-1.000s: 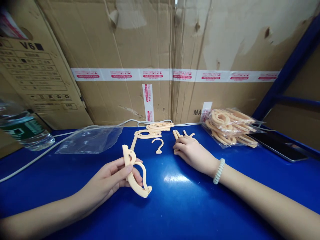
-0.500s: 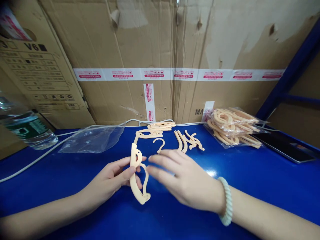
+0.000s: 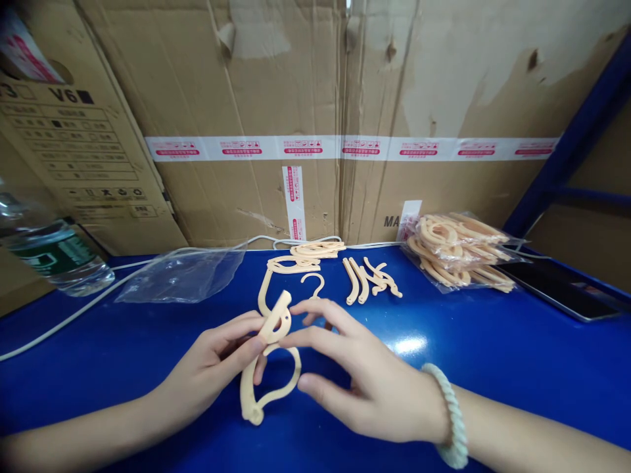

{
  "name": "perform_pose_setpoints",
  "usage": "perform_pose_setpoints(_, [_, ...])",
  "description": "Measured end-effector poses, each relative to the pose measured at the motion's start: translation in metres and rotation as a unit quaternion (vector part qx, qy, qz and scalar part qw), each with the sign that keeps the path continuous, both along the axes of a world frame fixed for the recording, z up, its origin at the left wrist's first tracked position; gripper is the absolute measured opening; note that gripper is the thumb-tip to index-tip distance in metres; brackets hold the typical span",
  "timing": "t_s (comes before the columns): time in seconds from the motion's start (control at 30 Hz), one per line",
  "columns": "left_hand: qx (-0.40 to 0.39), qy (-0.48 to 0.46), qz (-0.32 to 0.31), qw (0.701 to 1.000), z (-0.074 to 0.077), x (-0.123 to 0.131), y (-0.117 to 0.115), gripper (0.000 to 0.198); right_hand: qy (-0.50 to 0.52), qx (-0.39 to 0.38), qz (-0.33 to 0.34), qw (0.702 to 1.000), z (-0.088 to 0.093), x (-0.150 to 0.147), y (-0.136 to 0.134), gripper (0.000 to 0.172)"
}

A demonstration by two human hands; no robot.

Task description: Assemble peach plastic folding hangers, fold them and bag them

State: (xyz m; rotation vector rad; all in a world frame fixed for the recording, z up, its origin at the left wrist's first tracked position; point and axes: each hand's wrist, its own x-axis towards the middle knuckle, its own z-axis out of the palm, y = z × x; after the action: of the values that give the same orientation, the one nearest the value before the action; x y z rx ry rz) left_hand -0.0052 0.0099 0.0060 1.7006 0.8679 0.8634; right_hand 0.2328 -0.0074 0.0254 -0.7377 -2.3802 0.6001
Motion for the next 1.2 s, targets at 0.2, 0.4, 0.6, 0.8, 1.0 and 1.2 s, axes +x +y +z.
perform_pose_setpoints(0.2, [0.044, 0.018, 0.041, 0.998, 0.001, 0.0, -0.003, 0.02, 0.122, -0.19, 0.013, 0.974, -0.001, 0.0, 0.005, 0.032])
perform_pose_setpoints(0.4, [0.099, 0.053, 0.065, 0.992, 0.002, -0.001, -0.004, 0.021, 0.191, -0.266, 0.008, 0.945, -0.006, -0.002, 0.009, 0.032])
perform_pose_setpoints(0.6, [0.127, 0.066, 0.079, 0.987, 0.002, -0.002, -0.006, 0.019, 0.243, -0.306, -0.001, 0.92, -0.007, -0.002, 0.008, 0.028])
perform_pose_setpoints(0.8, [0.148, 0.062, 0.057, 0.985, -0.003, -0.003, -0.009, 0.017, 0.269, -0.386, 0.066, 0.88, -0.013, -0.005, 0.009, 0.032])
perform_pose_setpoints(1.0, [0.121, 0.047, 0.065, 0.989, -0.005, -0.001, -0.008, 0.015, 0.292, -0.44, 0.11, 0.842, -0.012, -0.006, 0.009, 0.027])
perform_pose_setpoints(1.2, [0.154, 0.068, 0.086, 0.982, -0.007, -0.003, -0.006, 0.016, 0.305, -0.479, 0.077, 0.82, -0.009, -0.009, 0.007, 0.031])
